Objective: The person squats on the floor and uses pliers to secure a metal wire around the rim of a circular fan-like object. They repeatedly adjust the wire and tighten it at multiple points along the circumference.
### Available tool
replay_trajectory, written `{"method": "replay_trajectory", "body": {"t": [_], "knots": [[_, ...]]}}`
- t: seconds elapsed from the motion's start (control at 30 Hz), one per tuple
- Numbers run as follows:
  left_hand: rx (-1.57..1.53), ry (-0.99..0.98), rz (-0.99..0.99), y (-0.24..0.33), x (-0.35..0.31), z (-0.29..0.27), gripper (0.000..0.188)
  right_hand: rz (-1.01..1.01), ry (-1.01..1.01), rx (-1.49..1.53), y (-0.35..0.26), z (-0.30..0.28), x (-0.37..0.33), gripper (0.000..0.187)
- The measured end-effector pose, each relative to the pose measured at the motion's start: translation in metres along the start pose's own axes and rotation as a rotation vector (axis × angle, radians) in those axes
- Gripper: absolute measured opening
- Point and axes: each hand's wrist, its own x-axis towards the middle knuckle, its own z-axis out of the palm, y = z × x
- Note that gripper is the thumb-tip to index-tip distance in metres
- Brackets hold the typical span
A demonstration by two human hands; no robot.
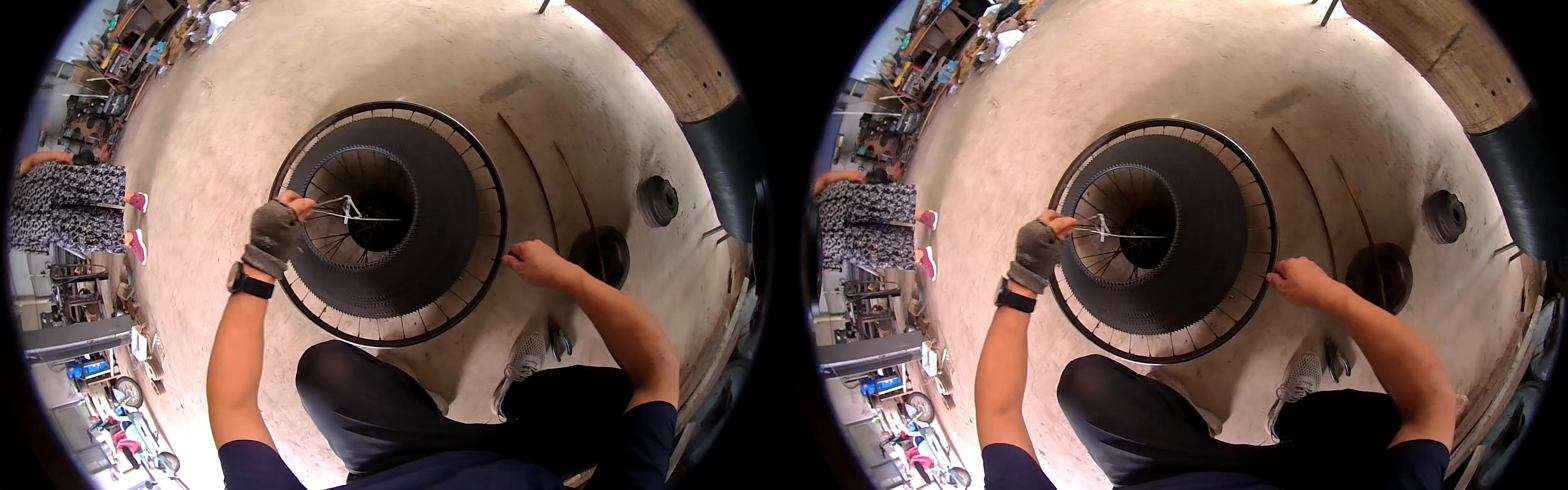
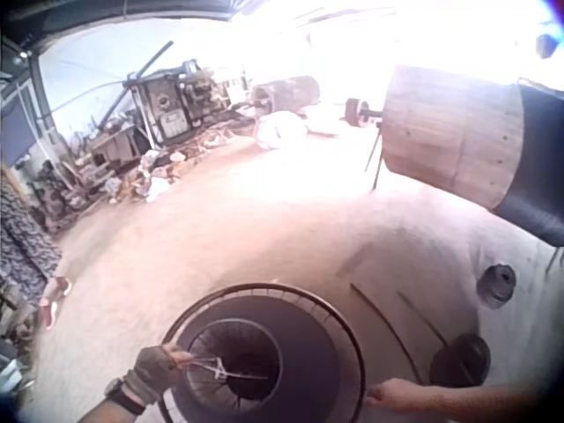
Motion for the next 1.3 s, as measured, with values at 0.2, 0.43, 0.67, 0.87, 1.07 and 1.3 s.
{"method": "replay_trajectory", "body": {"t": [0.2,0.43,0.67,0.87,1.07,1.3], "knots": [[-0.148,-0.130,0.072,0.009,0.011,0.069,0.008,0.062,0.086,0.019,-0.002,0.038,0.002,0.028],[-0.275,-0.241,0.059,0.026,0.021,0.119,0.007,0.098,0.219,0.192,-0.002,0.064,0.003,0.024],[-0.146,-0.269,-0.031,0.000,0.018,0.119,0.008,0.157,0.322,0.409,-0.013,0.091,0.020,0.024],[-0.200,-0.198,0.040,0.026,0.023,0.129,0.010,0.150,0.378,0.428,-0.010,0.106,0.023,0.023],[-0.216,-0.221,0.032,0.042,0.032,0.151,0.011,0.180,0.489,0.426,-0.008,0.112,0.028,0.021],[-0.037,-0.149,-0.046,0.034,0.026,0.142,0.011,0.195,0.570,0.367,-0.013,0.110,0.030,0.022]]}}
